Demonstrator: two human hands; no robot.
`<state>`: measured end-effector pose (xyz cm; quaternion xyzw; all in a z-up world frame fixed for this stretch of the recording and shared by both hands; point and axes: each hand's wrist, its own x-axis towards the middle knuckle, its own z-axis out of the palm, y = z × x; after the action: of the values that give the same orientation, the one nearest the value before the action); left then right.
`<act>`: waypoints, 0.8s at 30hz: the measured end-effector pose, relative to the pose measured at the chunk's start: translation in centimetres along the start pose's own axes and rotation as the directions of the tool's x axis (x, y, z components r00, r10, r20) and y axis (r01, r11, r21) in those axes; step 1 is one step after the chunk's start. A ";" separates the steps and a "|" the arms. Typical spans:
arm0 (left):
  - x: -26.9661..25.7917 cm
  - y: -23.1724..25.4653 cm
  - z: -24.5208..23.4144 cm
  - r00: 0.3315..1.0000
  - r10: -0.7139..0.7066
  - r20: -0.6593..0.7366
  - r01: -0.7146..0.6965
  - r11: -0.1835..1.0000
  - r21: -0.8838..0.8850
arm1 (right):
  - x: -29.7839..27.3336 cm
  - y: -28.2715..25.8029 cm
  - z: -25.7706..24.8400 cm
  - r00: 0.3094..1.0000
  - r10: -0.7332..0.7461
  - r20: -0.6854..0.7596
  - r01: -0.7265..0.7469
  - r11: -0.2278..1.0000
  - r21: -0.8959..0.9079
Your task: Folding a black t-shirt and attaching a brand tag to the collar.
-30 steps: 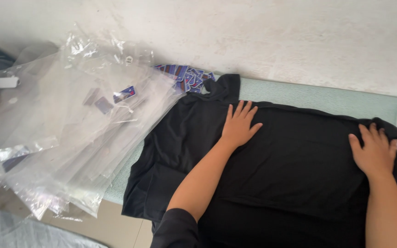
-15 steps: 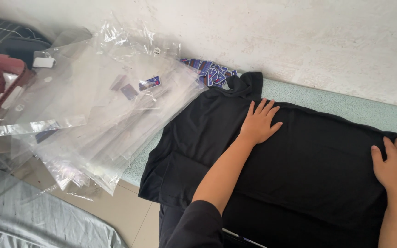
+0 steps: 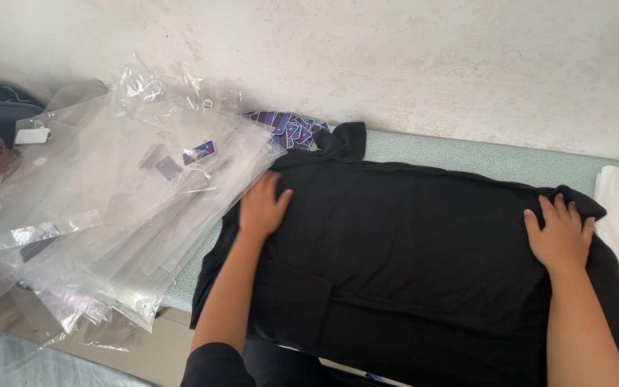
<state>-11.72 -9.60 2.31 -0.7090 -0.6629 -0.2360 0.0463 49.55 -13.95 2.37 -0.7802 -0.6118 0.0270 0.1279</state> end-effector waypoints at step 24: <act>11.0 10.0 1.5 0.865 -0.226 0.448 0.258 0.966 -0.011 | -2.4 -3.3 -3.8 0.856 -0.036 -0.516 0.156 0.969 0.192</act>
<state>-1.57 -0.06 7.80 -0.6565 -0.7307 -0.0956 -0.1610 46.55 -16.16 6.56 -0.7081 -0.5875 -0.1165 0.3740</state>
